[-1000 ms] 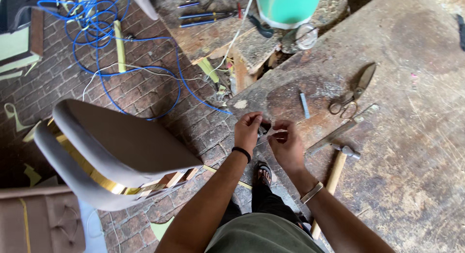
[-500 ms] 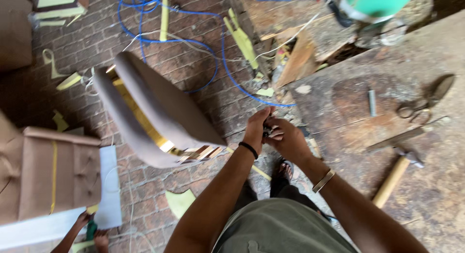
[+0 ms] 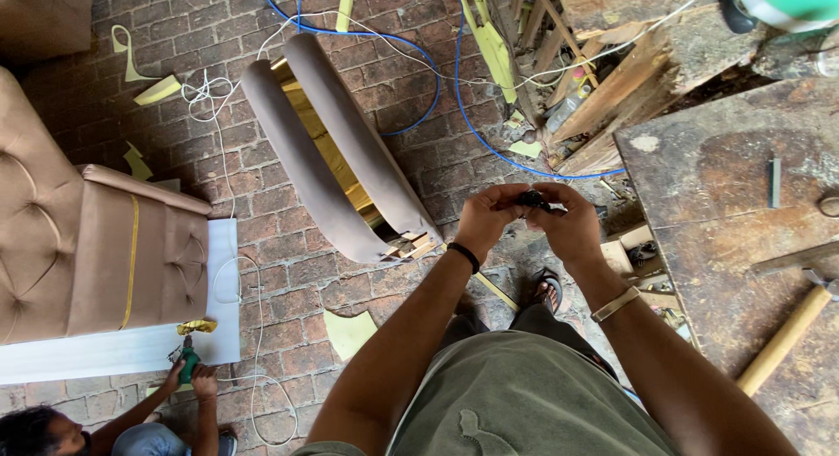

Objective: The person fits a white plastic strip into a brown upholstered armrest, then uses a hammer and nails to secure it. They retrieve nails from a wooden box, hammer them in, and later use a staple gun to attach fabric. The person also handles a large yellow foam cushion.

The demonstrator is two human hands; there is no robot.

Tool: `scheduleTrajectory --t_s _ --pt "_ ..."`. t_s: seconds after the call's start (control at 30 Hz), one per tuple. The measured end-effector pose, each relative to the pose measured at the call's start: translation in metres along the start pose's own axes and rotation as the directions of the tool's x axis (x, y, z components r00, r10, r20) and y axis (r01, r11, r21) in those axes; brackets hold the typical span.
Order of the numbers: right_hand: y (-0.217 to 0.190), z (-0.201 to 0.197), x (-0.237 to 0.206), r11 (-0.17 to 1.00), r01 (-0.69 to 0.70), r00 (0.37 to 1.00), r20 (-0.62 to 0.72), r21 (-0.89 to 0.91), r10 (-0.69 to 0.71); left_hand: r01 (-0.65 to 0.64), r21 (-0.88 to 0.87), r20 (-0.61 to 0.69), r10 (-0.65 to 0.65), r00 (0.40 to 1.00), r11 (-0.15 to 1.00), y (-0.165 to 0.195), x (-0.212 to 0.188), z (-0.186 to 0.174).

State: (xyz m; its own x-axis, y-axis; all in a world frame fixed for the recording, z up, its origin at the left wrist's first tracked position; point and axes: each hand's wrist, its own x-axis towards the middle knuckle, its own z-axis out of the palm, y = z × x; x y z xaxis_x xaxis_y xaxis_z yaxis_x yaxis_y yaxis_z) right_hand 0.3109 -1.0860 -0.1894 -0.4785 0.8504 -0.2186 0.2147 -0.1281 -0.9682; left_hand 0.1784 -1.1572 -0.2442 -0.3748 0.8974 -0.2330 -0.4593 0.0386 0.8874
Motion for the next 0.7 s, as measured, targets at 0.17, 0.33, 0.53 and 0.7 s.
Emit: scheduleTrajectory --t_s 0.17,0.33,0.53,0.7 --pt "-0.008 0.025 -0.002 0.932 -0.123 0.992 0.061 0.342 0.109 -0.069 0.241 -0.017 0.076 0.997 0.968 0.019 0.003 -0.020" --pt "-0.016 0.034 0.017 0.959 -0.173 0.973 0.193 0.225 0.130 -0.072 0.356 -0.001 0.078 0.997 0.932 0.027 0.004 -0.031" --pt "-0.020 0.031 0.089 0.972 0.072 0.995 0.079 -0.224 -0.056 -0.074 0.324 -0.075 0.103 0.992 0.943 0.039 0.040 -0.075" --pt "-0.022 0.028 0.190 0.818 0.185 0.973 -0.014 -0.544 -0.229 0.009 0.654 -0.448 0.377 0.811 0.757 0.088 0.090 -0.146"
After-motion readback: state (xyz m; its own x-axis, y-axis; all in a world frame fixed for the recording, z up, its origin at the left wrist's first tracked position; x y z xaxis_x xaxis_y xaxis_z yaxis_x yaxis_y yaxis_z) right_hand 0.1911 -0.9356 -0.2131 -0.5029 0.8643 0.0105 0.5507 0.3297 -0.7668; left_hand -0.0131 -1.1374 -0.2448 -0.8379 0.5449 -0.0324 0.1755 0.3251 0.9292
